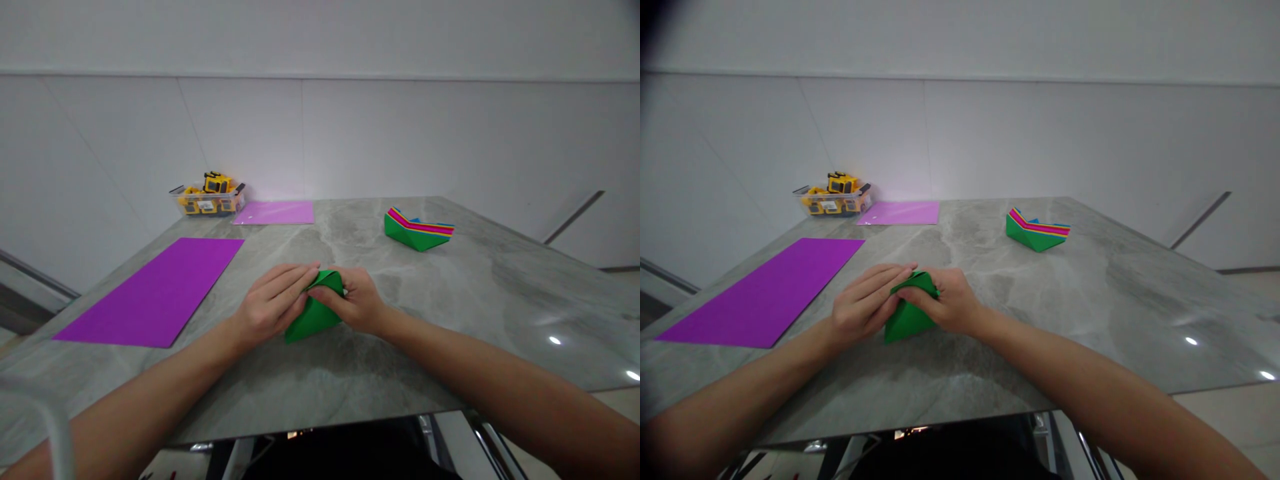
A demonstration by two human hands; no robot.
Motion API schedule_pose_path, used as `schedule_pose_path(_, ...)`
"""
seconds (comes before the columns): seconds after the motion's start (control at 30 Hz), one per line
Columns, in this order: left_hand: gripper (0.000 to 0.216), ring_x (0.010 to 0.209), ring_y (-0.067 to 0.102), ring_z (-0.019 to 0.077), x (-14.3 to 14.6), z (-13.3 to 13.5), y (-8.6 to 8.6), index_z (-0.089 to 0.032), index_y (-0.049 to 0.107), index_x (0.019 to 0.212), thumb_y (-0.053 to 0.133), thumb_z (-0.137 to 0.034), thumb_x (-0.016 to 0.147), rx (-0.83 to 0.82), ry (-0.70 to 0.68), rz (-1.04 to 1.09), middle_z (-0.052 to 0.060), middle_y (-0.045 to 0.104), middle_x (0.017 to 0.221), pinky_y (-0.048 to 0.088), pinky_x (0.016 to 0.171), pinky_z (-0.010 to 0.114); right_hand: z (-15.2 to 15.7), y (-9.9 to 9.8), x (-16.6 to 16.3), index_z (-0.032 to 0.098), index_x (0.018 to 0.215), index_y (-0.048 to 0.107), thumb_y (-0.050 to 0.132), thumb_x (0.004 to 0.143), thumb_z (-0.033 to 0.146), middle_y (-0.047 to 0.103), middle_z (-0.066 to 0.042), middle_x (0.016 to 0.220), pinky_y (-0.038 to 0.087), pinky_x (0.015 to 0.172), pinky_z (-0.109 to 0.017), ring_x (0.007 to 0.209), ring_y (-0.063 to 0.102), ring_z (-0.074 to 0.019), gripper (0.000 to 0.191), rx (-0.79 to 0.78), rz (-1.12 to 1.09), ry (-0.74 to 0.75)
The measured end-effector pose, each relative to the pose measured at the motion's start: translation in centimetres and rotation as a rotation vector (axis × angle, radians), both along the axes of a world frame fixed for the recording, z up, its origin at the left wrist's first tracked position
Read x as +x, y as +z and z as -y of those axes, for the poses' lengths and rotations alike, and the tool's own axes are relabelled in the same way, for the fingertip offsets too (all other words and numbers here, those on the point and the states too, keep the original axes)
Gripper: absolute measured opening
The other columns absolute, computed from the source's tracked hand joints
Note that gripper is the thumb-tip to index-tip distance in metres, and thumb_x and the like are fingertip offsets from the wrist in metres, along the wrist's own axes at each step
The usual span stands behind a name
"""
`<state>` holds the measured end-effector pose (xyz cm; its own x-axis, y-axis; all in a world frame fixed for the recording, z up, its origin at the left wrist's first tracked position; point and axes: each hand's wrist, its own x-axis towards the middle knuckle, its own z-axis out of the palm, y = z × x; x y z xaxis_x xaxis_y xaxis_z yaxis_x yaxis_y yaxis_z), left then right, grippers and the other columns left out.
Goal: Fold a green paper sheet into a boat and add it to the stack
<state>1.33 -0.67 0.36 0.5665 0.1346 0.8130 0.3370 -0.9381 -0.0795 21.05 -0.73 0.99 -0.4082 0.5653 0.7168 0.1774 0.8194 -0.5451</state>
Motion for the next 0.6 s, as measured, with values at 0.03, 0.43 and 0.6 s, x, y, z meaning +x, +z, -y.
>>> schedule_pose_path(0.03, 0.056, 0.117, 0.061, 0.0278, 0.0, -0.02, 0.04, -0.012, 0.042, 0.146, 0.053, -0.005, 0.091, 0.026, 0.009, 0.001, 0.021, 0.064, 0.126, 0.057, 0.093, 0.046, 0.02, 0.01, -0.03, 0.019, 0.065, 0.053, 0.056, 0.092, 0.033, 0.051, 0.004, 0.057, 0.034, 0.05, -0.022, 0.05, 0.041, -0.0085, 0.031, -0.01, -0.006, -0.004)
schedule_pose_path(0.43, 0.059, 0.123, 0.06, 0.0273, 0.08, -0.13, 0.27, -0.011, 0.042, 0.145, 0.059, -0.003, 0.089, 0.115, 0.068, -0.012, 0.019, 0.062, 0.132, 0.054, 0.102, 0.046, 0.22, 0.41, -0.11, 0.019, 0.056, 0.044, 0.053, 0.088, 0.028, 0.04, 0.006, 0.051, 0.03, 0.047, -0.021, 0.047, 0.035, -0.0074, 0.034, -0.113, -0.036, -0.009)
schedule_pose_path(0.6, 0.057, 0.124, 0.059, 0.0289, 0.24, -0.2, 0.18, -0.007, 0.043, 0.144, 0.058, -0.004, 0.089, 0.136, 0.055, -0.022, 0.022, 0.063, 0.13, 0.053, 0.103, 0.048, 0.22, 0.43, -0.12, 0.02, 0.053, 0.037, 0.051, 0.084, 0.027, 0.034, 0.006, 0.049, 0.027, 0.045, -0.021, 0.046, 0.031, -0.0072, 0.035, -0.177, -0.044, -0.035)
